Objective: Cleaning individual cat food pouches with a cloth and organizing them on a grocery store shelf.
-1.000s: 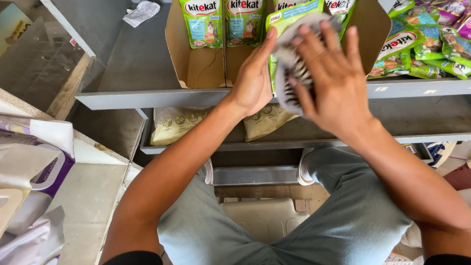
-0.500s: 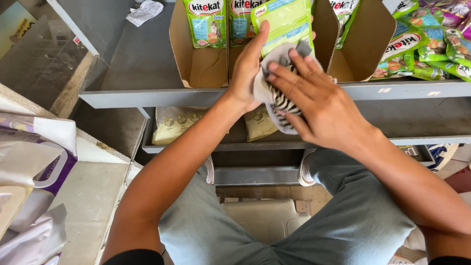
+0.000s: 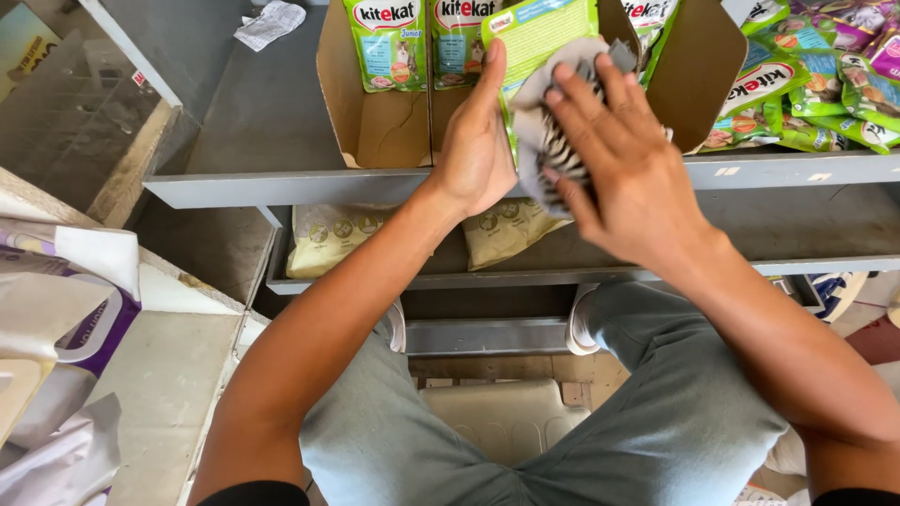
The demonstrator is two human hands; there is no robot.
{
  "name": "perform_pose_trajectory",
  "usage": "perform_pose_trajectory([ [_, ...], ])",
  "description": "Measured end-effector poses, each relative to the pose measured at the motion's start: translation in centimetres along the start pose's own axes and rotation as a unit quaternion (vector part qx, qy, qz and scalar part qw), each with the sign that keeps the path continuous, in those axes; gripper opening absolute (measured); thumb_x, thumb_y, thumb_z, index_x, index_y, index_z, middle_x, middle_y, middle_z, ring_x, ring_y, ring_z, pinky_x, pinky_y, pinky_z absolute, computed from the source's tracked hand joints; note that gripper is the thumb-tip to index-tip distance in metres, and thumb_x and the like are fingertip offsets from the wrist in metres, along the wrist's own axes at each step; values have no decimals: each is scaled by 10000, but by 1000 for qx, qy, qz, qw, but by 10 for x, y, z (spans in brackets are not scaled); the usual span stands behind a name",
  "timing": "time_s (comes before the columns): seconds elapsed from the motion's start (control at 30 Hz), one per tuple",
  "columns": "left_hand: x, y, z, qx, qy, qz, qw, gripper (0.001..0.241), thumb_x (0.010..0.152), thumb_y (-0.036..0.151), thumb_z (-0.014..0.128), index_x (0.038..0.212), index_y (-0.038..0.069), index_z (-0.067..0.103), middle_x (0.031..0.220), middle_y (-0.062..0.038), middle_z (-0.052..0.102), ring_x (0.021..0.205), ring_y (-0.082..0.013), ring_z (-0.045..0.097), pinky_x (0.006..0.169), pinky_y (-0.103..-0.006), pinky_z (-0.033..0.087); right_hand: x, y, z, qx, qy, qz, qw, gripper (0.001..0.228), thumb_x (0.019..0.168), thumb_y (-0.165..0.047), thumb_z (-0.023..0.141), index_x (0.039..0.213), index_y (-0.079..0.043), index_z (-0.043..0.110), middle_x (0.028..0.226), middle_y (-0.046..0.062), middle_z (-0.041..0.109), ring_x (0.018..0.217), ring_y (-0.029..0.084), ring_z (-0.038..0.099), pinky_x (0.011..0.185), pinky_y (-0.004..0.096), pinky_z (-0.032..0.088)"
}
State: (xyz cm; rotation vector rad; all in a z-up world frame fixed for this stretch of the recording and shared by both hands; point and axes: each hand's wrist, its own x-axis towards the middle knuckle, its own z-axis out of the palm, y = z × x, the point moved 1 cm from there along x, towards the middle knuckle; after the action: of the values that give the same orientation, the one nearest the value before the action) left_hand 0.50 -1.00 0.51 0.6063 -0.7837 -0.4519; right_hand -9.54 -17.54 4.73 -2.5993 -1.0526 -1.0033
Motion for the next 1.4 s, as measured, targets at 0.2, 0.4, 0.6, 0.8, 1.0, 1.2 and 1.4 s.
perform_pose_trajectory([
  [0.2, -3, 2, -1, 19, 7, -20, 1000, 706, 1121, 553, 415, 1567, 5, 435, 1491, -153, 578, 1386, -257, 583, 1207, -443, 498, 4, 0, -3, 14, -20, -27, 999, 629, 868, -141, 787, 1445, 19, 595, 1586, 176, 507, 1516, 423, 407, 1275, 592, 260],
  [0.4, -4, -3, -6, 38, 11, -6, 999, 609, 1150, 461, 501, 1490, -44, 479, 1402, -172, 617, 1307, -249, 606, 1196, -426, 495, 2, -9, -2, 37, -10, -24, 999, 609, 909, -145, 781, 1457, 29, 582, 1613, 175, 487, 1552, 455, 362, 1297, 595, 270],
  [0.6, -2, 12, 9, 2, 8, 42, 999, 560, 1180, 425, 473, 1512, -24, 434, 1454, -165, 578, 1350, -236, 587, 1211, -415, 466, 0, 0, -2, 1, 12, 7, 1000, 603, 920, -126, 781, 1471, 21, 583, 1625, 161, 477, 1549, 448, 363, 1282, 630, 247],
  [0.8, -1, 20, 9, -19, -24, 28, 999, 658, 1161, 524, 391, 1531, -19, 442, 1474, -183, 584, 1355, -267, 581, 1211, -393, 440, 4, -13, -4, 31, -23, -47, 998, 653, 827, -156, 796, 1425, 13, 594, 1563, 143, 509, 1508, 455, 365, 1246, 630, 262],
  [1.0, -3, 17, 12, 52, 17, 27, 998, 672, 1146, 491, 420, 1580, -22, 422, 1537, -174, 560, 1422, -270, 561, 1254, -446, 446, 1, -10, -1, 16, 1, -19, 1000, 621, 885, -150, 788, 1441, 28, 575, 1598, 153, 499, 1523, 441, 379, 1273, 611, 270],
  [1.2, -1, 15, 12, 60, 24, 43, 997, 611, 1175, 443, 427, 1548, -41, 407, 1522, -174, 527, 1401, -250, 528, 1230, -419, 424, 2, 2, -4, 0, -5, -10, 1000, 646, 856, -132, 788, 1450, 21, 586, 1597, 142, 496, 1526, 418, 398, 1273, 598, 280],
  [1.4, -1, 20, 4, 38, -12, 56, 998, 659, 1187, 514, 367, 1560, -29, 402, 1501, -232, 555, 1389, -302, 550, 1211, -425, 426, 5, -18, -2, 25, -26, -70, 997, 646, 817, -155, 799, 1404, 24, 598, 1548, 149, 518, 1499, 455, 384, 1254, 570, 293],
])
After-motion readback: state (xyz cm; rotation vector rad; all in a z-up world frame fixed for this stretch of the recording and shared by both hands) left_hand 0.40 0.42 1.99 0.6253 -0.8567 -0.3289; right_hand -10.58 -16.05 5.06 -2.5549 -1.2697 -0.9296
